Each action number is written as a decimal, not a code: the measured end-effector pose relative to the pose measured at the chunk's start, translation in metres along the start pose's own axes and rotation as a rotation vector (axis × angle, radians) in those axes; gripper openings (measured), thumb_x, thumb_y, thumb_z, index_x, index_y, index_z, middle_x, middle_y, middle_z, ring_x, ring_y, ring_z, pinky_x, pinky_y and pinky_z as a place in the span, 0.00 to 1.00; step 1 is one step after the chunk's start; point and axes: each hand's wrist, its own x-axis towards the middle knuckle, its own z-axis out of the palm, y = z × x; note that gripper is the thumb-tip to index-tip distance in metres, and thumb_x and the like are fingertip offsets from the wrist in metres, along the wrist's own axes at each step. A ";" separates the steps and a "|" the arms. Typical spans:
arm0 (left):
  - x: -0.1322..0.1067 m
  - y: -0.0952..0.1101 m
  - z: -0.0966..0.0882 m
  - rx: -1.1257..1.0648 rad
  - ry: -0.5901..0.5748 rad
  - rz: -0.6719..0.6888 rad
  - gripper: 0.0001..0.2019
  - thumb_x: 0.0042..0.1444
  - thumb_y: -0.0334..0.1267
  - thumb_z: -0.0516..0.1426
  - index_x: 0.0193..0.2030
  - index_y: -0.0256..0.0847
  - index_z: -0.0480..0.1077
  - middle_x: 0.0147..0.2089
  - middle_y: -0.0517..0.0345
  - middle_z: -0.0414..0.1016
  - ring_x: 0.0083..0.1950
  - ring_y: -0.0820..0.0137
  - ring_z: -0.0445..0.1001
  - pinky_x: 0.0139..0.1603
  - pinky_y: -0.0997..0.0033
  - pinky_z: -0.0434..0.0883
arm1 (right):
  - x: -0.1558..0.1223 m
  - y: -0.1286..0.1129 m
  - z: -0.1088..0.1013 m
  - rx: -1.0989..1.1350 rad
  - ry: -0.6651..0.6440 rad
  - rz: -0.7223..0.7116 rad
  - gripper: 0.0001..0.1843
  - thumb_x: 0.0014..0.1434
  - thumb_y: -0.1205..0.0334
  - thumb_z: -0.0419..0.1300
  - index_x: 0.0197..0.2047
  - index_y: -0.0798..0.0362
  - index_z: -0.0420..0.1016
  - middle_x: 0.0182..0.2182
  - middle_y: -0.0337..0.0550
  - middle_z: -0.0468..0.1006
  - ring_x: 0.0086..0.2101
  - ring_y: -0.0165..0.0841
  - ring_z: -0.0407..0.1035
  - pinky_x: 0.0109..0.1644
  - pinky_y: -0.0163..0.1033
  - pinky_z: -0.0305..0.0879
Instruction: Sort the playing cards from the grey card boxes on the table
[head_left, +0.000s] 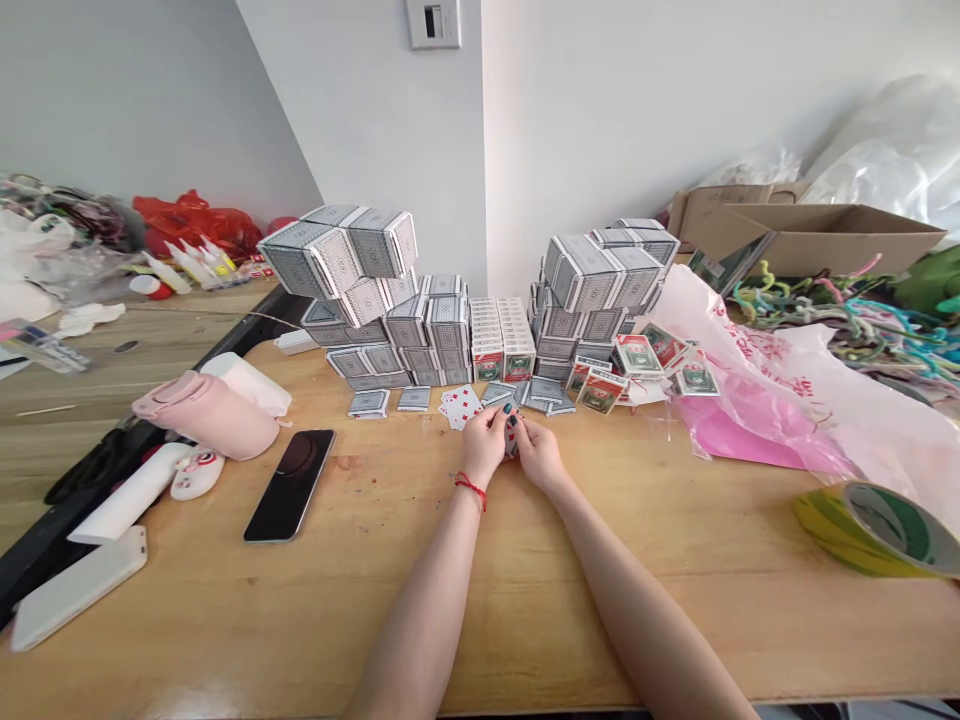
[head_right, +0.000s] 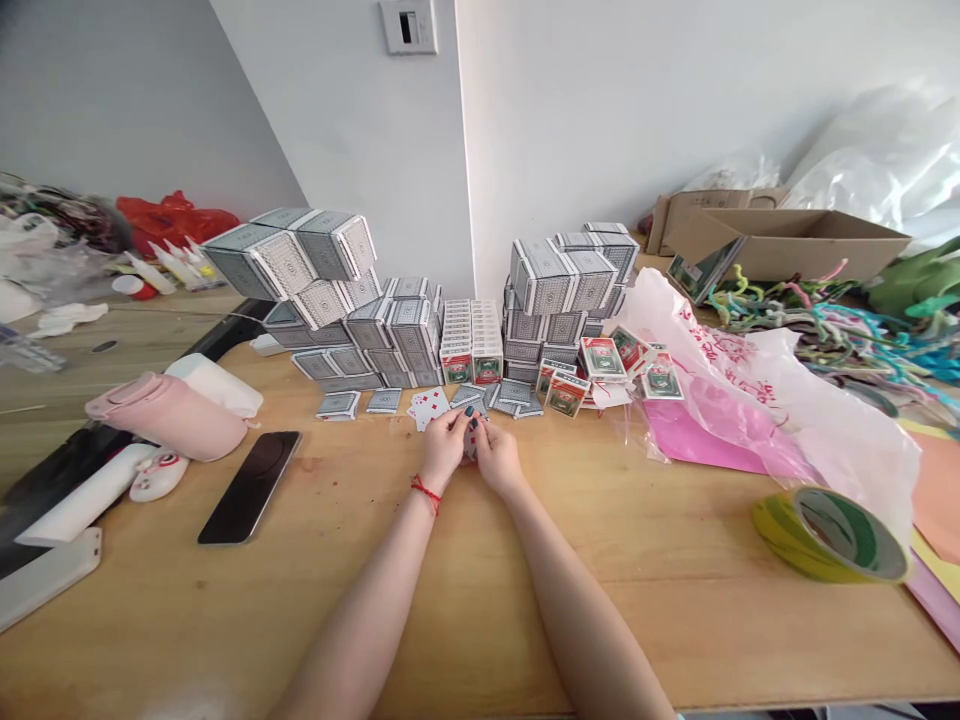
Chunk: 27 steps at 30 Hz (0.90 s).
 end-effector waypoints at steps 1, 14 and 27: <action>0.000 0.001 0.000 0.027 0.005 0.006 0.12 0.52 0.41 0.52 0.33 0.38 0.74 0.35 0.53 0.77 0.36 0.69 0.73 0.37 0.72 0.67 | 0.000 -0.001 0.000 -0.020 0.000 -0.005 0.25 0.56 0.42 0.44 0.21 0.53 0.62 0.16 0.38 0.65 0.19 0.27 0.57 0.22 0.31 0.54; -0.001 -0.003 0.001 0.027 -0.066 -0.005 0.15 0.56 0.42 0.47 0.35 0.37 0.73 0.35 0.53 0.76 0.36 0.70 0.72 0.36 0.73 0.67 | 0.000 -0.004 -0.003 -0.010 0.054 0.011 0.24 0.54 0.45 0.47 0.17 0.54 0.58 0.14 0.35 0.58 0.18 0.25 0.52 0.21 0.31 0.49; -0.002 -0.005 0.003 0.043 -0.079 0.004 0.12 0.54 0.41 0.50 0.33 0.38 0.73 0.35 0.53 0.76 0.36 0.70 0.71 0.37 0.73 0.66 | 0.002 0.000 -0.003 0.029 0.053 0.043 0.25 0.53 0.44 0.49 0.15 0.55 0.61 0.13 0.35 0.60 0.18 0.26 0.54 0.21 0.31 0.50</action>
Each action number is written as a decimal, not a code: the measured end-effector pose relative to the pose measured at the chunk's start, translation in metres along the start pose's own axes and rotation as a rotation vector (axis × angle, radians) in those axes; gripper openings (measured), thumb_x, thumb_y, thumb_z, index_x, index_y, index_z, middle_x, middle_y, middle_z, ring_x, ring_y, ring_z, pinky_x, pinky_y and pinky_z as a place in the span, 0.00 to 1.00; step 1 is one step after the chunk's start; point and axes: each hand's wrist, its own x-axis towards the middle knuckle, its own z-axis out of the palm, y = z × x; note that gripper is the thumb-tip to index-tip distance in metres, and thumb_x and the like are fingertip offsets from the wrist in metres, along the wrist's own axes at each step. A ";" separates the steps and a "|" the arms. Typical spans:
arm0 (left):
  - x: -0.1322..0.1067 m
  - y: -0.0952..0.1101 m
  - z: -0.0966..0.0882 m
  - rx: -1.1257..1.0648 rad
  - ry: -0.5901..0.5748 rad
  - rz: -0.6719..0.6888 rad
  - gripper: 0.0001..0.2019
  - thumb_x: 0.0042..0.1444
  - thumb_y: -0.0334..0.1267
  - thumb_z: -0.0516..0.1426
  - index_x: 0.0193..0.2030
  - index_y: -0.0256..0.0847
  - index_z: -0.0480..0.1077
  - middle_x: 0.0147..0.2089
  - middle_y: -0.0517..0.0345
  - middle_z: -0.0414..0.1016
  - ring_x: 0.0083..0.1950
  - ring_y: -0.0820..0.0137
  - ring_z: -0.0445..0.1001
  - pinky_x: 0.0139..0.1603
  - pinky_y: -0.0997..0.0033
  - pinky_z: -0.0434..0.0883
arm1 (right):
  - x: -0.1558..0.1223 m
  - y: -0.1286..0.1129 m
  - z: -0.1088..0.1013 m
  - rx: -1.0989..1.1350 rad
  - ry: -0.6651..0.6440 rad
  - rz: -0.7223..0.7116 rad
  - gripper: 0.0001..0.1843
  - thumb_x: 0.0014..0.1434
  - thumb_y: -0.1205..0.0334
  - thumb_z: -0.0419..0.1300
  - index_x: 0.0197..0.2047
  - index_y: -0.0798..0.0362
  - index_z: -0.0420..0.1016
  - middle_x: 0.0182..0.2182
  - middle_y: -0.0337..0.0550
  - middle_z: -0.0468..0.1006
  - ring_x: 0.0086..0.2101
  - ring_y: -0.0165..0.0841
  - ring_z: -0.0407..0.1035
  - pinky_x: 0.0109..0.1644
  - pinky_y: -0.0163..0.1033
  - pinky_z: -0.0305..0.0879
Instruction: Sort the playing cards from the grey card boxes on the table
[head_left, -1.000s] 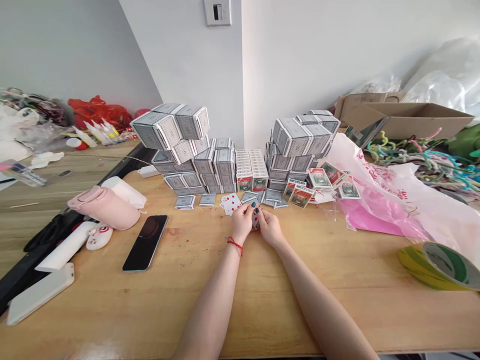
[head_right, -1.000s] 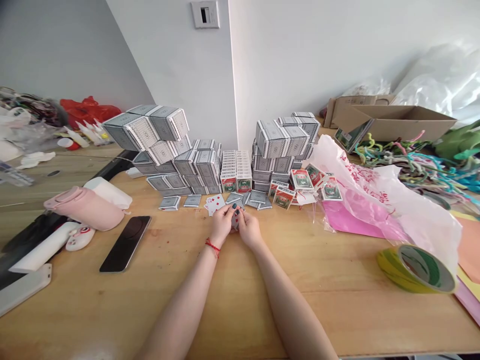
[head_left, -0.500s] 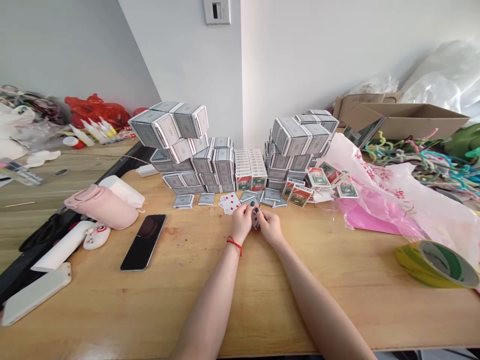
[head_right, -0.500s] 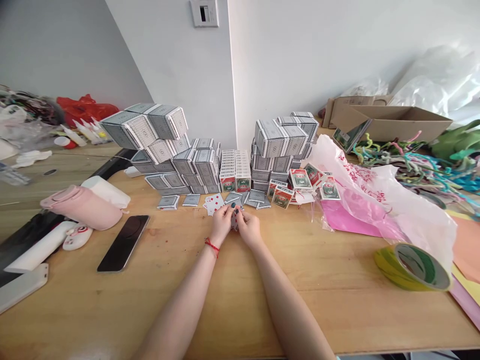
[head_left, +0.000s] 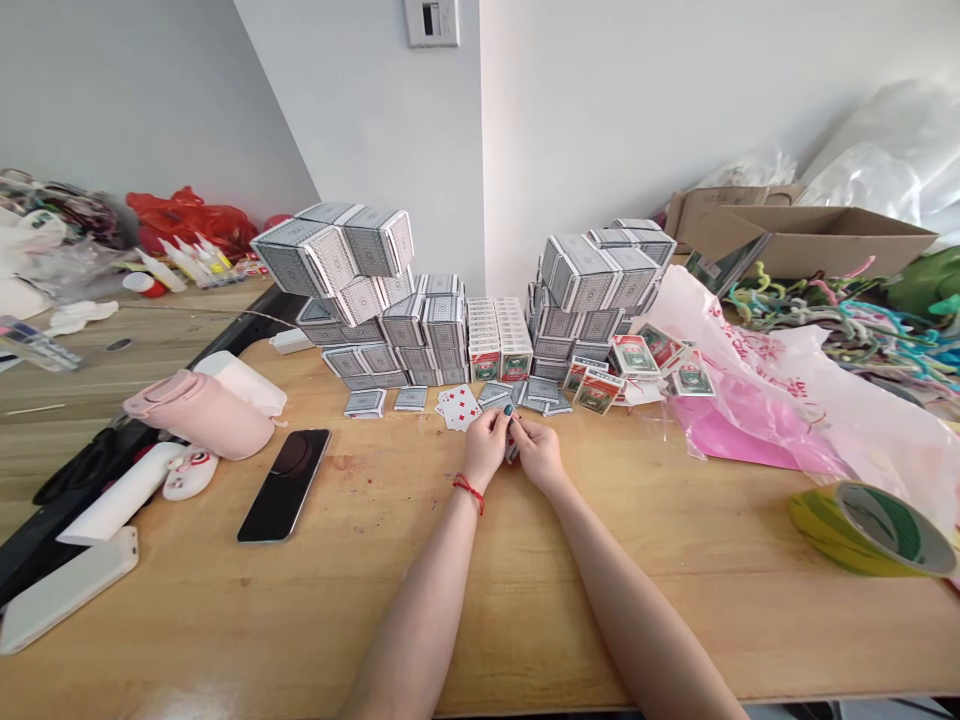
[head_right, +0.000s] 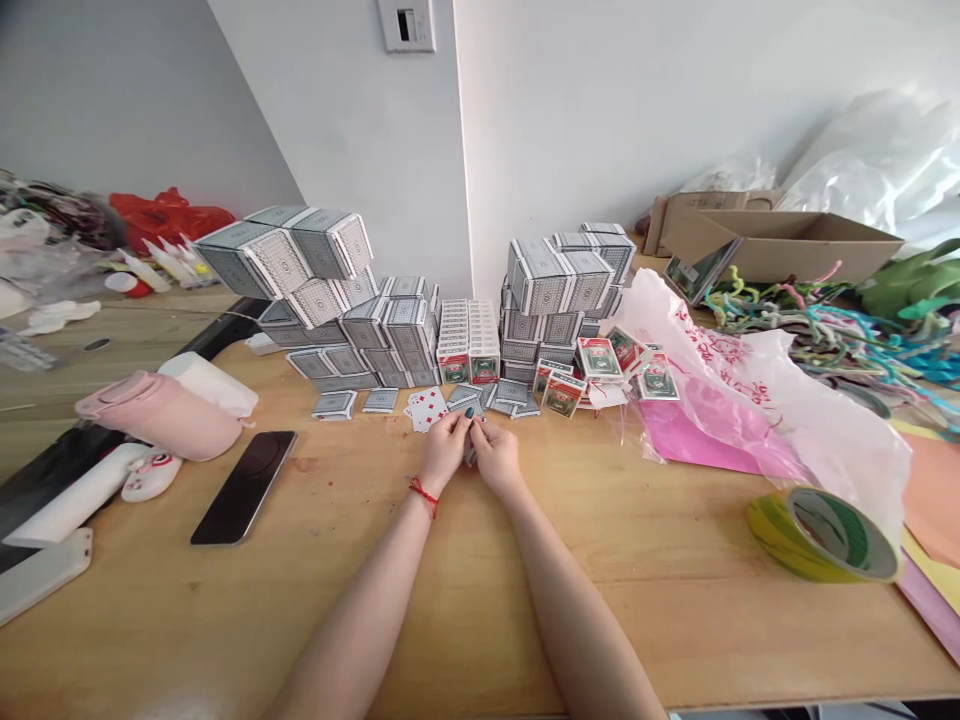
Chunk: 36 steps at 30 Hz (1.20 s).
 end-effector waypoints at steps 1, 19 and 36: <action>0.000 0.001 -0.001 -0.008 0.000 -0.007 0.12 0.54 0.41 0.50 0.33 0.38 0.73 0.35 0.53 0.76 0.36 0.70 0.71 0.37 0.73 0.66 | 0.000 0.000 0.000 -0.016 -0.004 -0.007 0.25 0.53 0.44 0.49 0.16 0.55 0.62 0.13 0.36 0.61 0.18 0.26 0.55 0.21 0.31 0.51; 0.005 -0.002 -0.004 -0.064 0.042 -0.005 0.14 0.51 0.46 0.53 0.28 0.36 0.70 0.24 0.59 0.68 0.27 0.74 0.64 0.26 0.76 0.62 | 0.000 0.002 0.001 0.011 -0.075 -0.040 0.21 0.56 0.50 0.47 0.38 0.55 0.73 0.23 0.41 0.72 0.24 0.31 0.63 0.28 0.34 0.61; -0.003 0.010 -0.001 -0.152 0.178 -0.095 0.15 0.49 0.48 0.54 0.26 0.37 0.68 0.24 0.60 0.68 0.24 0.76 0.63 0.22 0.77 0.61 | 0.000 -0.012 0.000 0.287 -0.060 0.151 0.22 0.48 0.42 0.54 0.23 0.54 0.67 0.17 0.37 0.67 0.18 0.30 0.64 0.21 0.36 0.66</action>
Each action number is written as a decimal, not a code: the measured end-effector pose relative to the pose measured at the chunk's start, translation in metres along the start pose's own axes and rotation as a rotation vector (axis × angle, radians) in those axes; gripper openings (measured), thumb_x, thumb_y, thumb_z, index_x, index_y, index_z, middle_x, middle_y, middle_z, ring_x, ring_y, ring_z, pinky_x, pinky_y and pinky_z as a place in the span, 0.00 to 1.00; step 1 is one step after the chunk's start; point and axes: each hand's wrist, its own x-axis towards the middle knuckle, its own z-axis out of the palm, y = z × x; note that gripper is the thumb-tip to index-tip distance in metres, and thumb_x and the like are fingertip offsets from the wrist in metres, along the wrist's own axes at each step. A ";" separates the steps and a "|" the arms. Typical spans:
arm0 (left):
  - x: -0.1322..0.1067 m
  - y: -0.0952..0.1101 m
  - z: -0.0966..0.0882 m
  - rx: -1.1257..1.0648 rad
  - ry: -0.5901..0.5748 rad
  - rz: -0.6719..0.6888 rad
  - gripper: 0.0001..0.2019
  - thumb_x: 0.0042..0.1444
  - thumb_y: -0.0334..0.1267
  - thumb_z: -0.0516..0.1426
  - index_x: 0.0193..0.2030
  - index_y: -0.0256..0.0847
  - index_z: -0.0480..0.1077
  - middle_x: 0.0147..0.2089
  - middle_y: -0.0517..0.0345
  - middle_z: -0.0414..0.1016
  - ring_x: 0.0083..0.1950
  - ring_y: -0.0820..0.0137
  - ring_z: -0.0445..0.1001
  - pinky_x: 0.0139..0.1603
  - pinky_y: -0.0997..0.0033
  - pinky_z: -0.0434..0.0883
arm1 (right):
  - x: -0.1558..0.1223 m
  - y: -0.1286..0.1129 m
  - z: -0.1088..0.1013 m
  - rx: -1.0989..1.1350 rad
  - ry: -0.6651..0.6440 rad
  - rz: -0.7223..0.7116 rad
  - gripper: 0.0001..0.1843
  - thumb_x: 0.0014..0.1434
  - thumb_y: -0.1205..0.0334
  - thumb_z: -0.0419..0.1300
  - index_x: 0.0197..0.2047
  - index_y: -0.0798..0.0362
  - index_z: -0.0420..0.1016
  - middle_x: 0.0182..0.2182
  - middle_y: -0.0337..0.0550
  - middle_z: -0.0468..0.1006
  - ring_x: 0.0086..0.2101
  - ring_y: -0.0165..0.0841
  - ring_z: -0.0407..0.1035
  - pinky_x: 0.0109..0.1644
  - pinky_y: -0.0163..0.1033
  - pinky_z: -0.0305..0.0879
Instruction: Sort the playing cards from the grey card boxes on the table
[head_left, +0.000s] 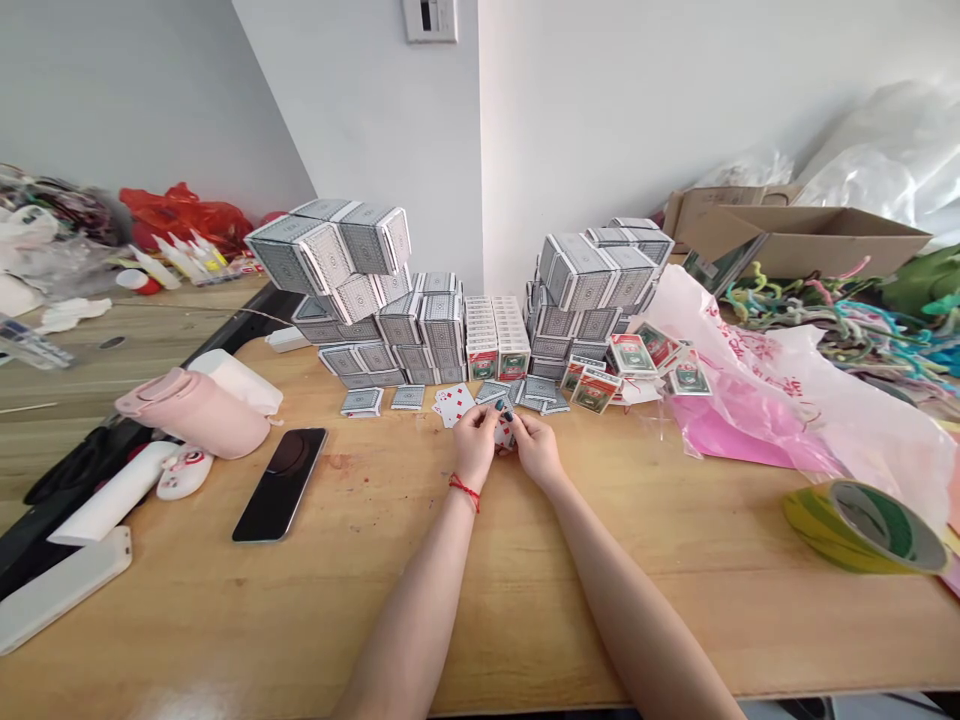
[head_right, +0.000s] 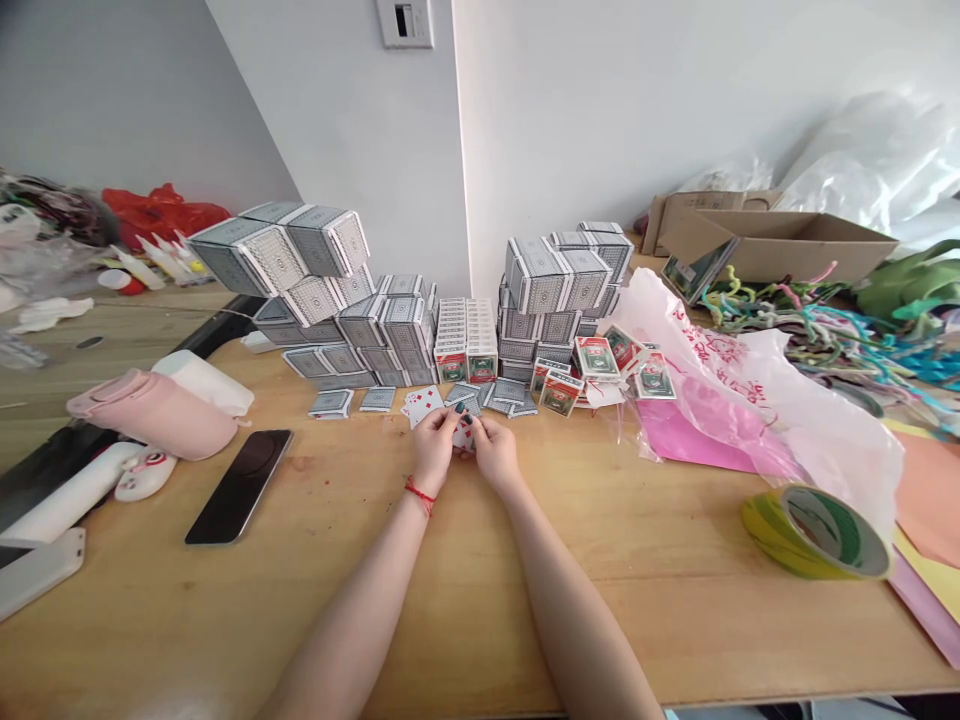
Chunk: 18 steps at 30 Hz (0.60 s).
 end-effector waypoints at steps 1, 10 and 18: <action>0.000 0.000 -0.001 0.023 0.011 0.020 0.15 0.49 0.48 0.54 0.24 0.37 0.67 0.23 0.60 0.67 0.24 0.76 0.63 0.23 0.77 0.61 | 0.000 0.000 0.000 -0.010 0.007 -0.007 0.22 0.48 0.42 0.54 0.23 0.54 0.67 0.17 0.37 0.67 0.18 0.30 0.63 0.21 0.36 0.66; -0.001 0.000 0.000 0.157 0.108 0.107 0.12 0.49 0.44 0.53 0.23 0.38 0.64 0.25 0.59 0.68 0.28 0.75 0.66 0.29 0.77 0.62 | 0.000 0.000 0.000 -0.072 0.043 0.018 0.22 0.49 0.40 0.52 0.22 0.53 0.63 0.14 0.36 0.65 0.15 0.30 0.63 0.17 0.35 0.62; 0.000 -0.002 -0.002 0.223 0.132 0.101 0.18 0.52 0.45 0.50 0.16 0.40 0.53 0.17 0.64 0.54 0.22 0.77 0.55 0.23 0.76 0.54 | 0.002 0.005 -0.003 -0.148 0.074 -0.075 0.23 0.51 0.41 0.50 0.20 0.53 0.61 0.16 0.36 0.62 0.17 0.27 0.58 0.19 0.32 0.56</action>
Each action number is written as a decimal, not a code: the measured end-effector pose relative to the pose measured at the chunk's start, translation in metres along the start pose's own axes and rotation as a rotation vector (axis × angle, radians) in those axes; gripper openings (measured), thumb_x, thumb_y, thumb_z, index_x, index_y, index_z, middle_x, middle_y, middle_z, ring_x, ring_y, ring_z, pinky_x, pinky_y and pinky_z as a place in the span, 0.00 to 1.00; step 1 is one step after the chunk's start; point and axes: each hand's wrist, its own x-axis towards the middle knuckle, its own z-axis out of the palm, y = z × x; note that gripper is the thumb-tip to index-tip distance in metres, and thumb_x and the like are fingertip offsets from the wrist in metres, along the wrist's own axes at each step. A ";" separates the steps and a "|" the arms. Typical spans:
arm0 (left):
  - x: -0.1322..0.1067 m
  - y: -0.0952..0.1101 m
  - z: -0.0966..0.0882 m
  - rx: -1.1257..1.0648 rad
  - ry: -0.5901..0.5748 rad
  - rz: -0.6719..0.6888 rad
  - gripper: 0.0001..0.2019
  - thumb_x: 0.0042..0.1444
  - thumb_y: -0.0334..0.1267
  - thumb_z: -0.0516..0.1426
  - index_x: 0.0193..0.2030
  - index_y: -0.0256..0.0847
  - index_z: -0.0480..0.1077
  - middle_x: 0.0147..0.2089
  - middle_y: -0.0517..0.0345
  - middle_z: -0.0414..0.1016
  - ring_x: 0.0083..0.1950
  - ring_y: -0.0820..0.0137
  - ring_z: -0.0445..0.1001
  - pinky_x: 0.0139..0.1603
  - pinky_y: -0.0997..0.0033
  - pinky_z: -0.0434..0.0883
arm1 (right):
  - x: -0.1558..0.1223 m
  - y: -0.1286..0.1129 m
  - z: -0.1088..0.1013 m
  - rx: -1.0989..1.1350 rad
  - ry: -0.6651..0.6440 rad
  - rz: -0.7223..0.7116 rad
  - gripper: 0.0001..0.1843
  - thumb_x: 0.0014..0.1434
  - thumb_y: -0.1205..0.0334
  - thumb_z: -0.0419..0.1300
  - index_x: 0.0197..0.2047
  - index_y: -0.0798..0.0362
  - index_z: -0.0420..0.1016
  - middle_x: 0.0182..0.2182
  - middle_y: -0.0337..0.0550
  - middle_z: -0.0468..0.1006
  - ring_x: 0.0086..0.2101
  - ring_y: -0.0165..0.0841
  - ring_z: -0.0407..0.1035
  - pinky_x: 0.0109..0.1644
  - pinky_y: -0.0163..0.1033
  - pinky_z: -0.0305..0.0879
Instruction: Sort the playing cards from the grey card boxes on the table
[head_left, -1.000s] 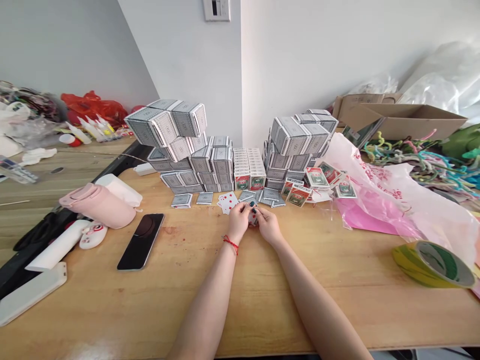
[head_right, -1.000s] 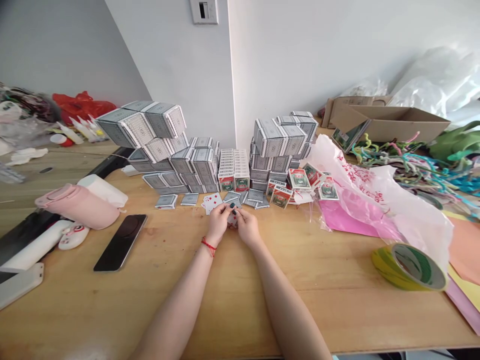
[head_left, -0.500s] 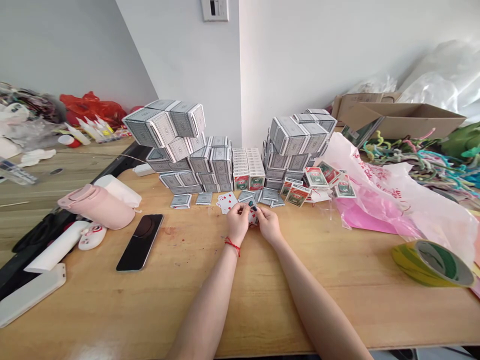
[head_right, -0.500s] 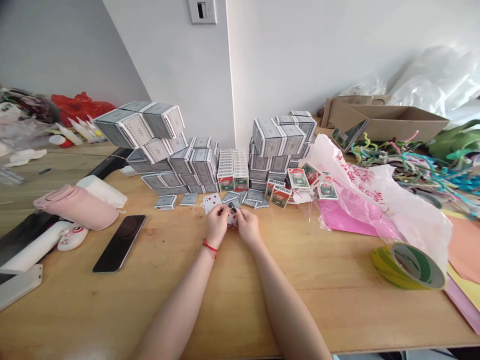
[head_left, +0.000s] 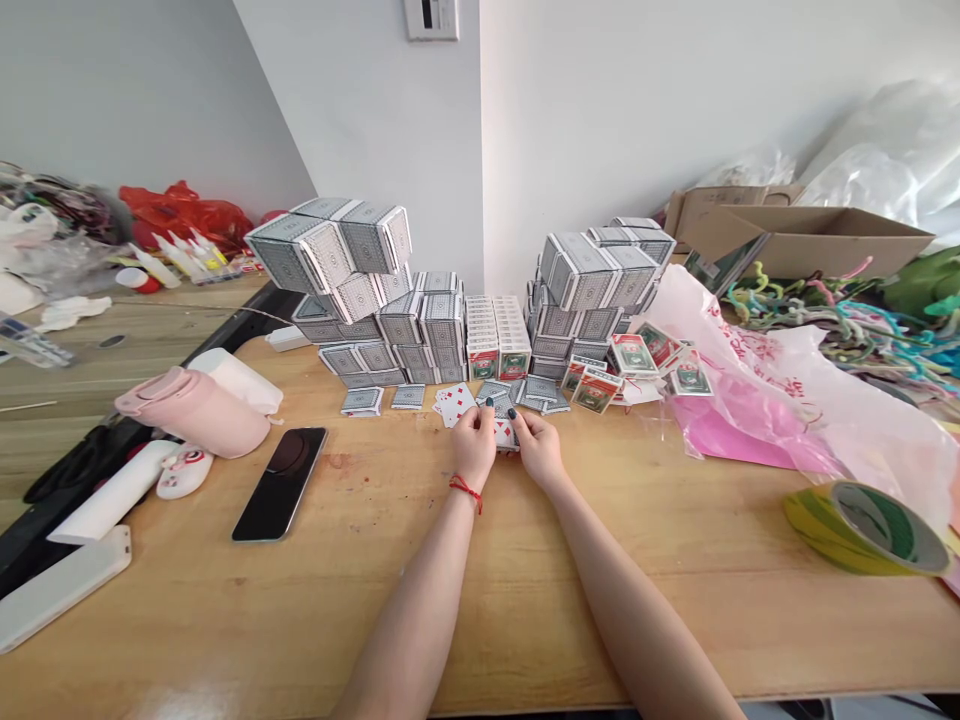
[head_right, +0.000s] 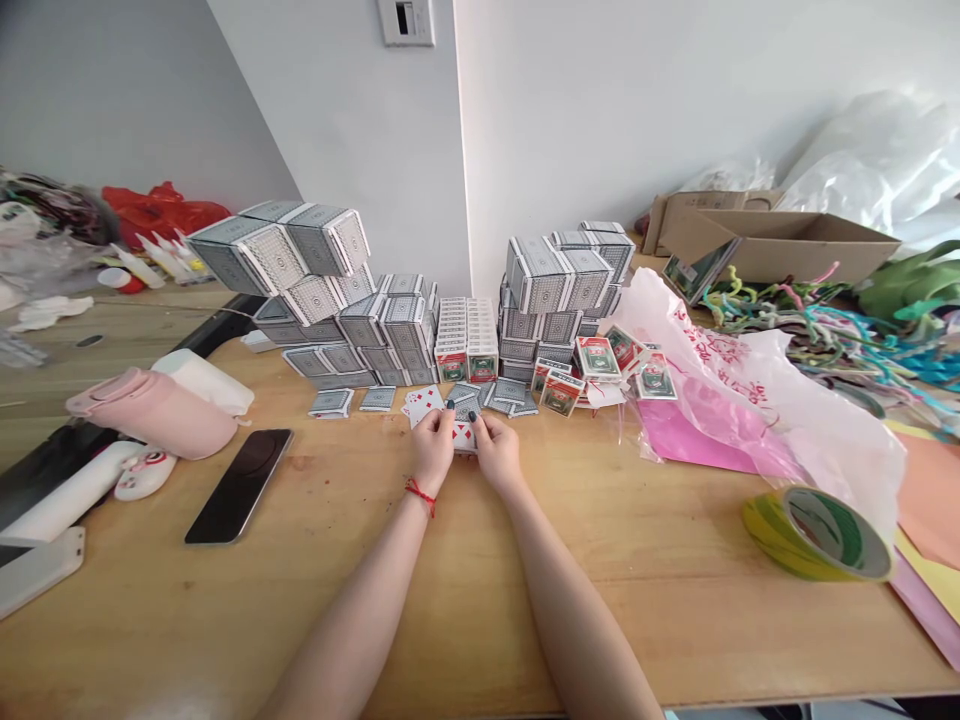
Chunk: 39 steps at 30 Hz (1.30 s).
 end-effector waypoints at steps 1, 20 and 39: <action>0.000 0.000 0.000 0.006 -0.015 0.006 0.18 0.52 0.45 0.50 0.16 0.40 0.52 0.17 0.64 0.53 0.22 0.77 0.54 0.23 0.76 0.53 | 0.000 0.001 -0.001 -0.023 0.015 -0.024 0.23 0.51 0.42 0.50 0.19 0.53 0.59 0.15 0.35 0.60 0.18 0.26 0.56 0.20 0.32 0.54; -0.006 -0.001 0.001 0.086 -0.104 0.090 0.18 0.55 0.47 0.47 0.19 0.40 0.58 0.17 0.63 0.58 0.21 0.75 0.57 0.24 0.75 0.52 | -0.003 -0.001 0.001 -0.276 0.190 -0.095 0.22 0.55 0.45 0.46 0.18 0.51 0.54 0.14 0.33 0.56 0.18 0.26 0.50 0.23 0.32 0.48; -0.011 -0.003 0.009 0.166 -0.181 0.136 0.20 0.55 0.46 0.47 0.16 0.39 0.55 0.15 0.63 0.56 0.19 0.76 0.56 0.22 0.75 0.51 | 0.000 -0.001 -0.003 -0.154 0.116 0.023 0.23 0.54 0.42 0.45 0.19 0.52 0.58 0.12 0.33 0.59 0.15 0.27 0.54 0.19 0.32 0.50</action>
